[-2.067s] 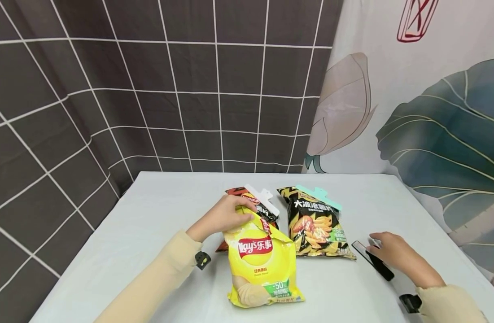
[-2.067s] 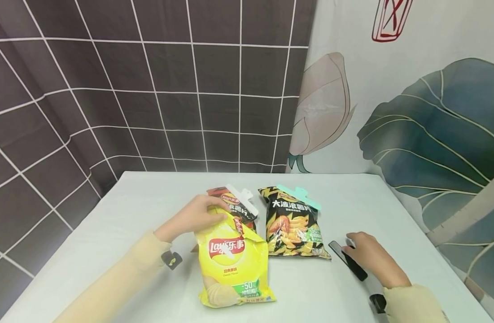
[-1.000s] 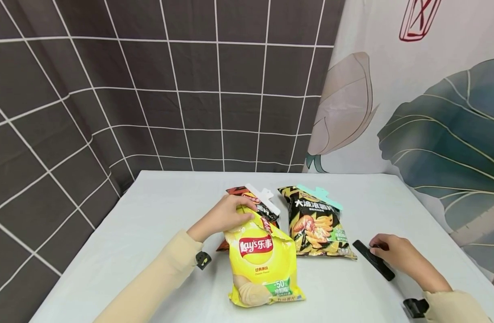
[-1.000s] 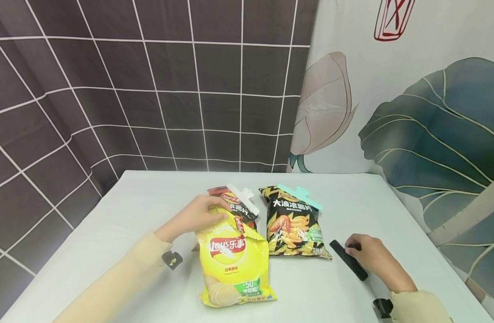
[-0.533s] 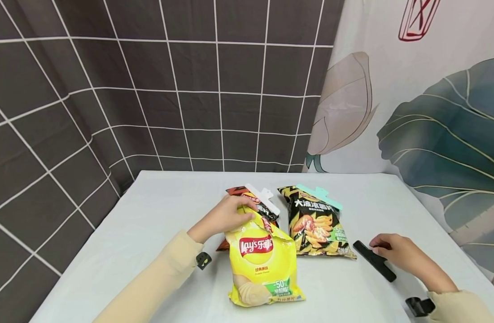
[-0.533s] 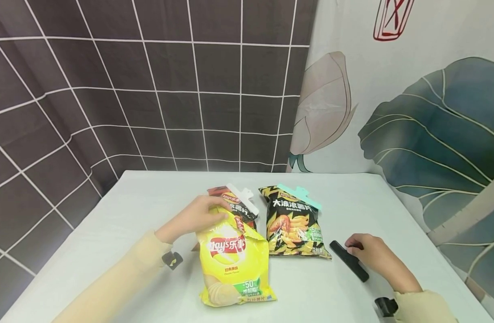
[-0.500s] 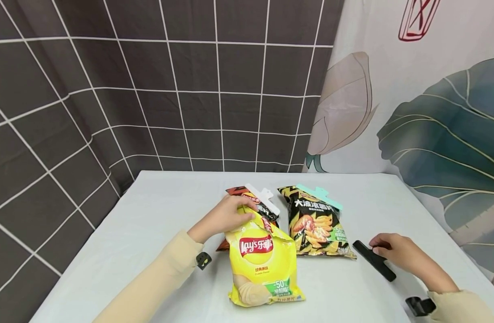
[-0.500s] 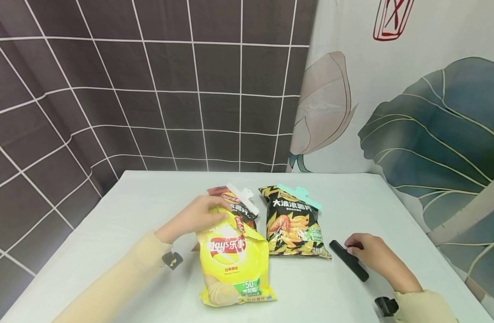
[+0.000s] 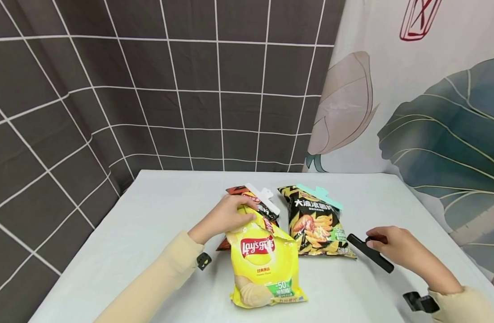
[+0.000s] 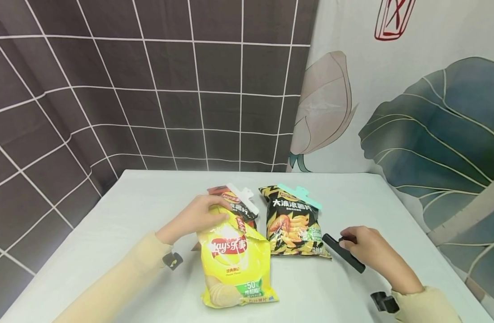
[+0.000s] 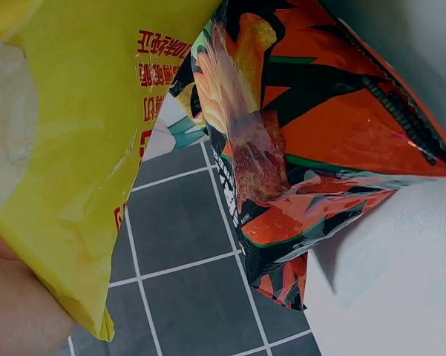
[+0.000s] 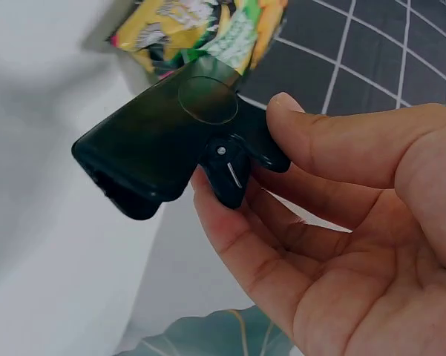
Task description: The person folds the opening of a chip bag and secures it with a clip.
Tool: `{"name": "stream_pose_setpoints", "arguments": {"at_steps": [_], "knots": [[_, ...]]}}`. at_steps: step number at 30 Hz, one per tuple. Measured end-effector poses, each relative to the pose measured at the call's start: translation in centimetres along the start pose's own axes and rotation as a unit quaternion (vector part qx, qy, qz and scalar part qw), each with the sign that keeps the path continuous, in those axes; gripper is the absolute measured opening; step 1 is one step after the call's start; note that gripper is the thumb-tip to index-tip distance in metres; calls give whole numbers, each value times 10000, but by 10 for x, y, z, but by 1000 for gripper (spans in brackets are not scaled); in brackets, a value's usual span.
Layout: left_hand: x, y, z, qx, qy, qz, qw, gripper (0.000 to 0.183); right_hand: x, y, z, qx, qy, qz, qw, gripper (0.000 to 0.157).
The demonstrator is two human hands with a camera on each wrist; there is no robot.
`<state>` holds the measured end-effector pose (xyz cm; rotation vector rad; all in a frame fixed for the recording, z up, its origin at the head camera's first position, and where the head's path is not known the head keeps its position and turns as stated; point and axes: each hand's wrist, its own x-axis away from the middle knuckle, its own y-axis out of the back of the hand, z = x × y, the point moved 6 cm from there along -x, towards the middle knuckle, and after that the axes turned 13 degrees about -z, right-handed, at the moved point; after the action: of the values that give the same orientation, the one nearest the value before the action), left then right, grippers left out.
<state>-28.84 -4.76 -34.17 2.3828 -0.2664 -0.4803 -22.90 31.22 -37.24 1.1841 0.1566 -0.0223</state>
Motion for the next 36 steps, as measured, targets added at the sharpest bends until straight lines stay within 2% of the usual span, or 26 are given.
{"name": "stream_pose_setpoints", "arguments": {"at_steps": [8, 16, 20, 28, 36], "knots": [[-1, 0, 0, -29, -60, -61, 10000, 17, -2, 6, 29, -447, 199, -52, 9988, 30], [0, 0, -1, 27, -42, -54, 10000, 15, -11, 6, 68, -1016, 727, 70, 9921, 30], [0, 0, -1, 36, -25, -51, 10000, 13, -17, 4, 84, -1249, 862, 195, 9882, 30], [-1, -2, -2, 75, 106, -1, 9999, 11, -29, 2, 106, -1813, 764, 168, 9803, 35], [-1, -3, -3, 92, 102, -41, 9999, 10, -38, -2, 121, -2086, 563, -371, 9757, 30]]}}
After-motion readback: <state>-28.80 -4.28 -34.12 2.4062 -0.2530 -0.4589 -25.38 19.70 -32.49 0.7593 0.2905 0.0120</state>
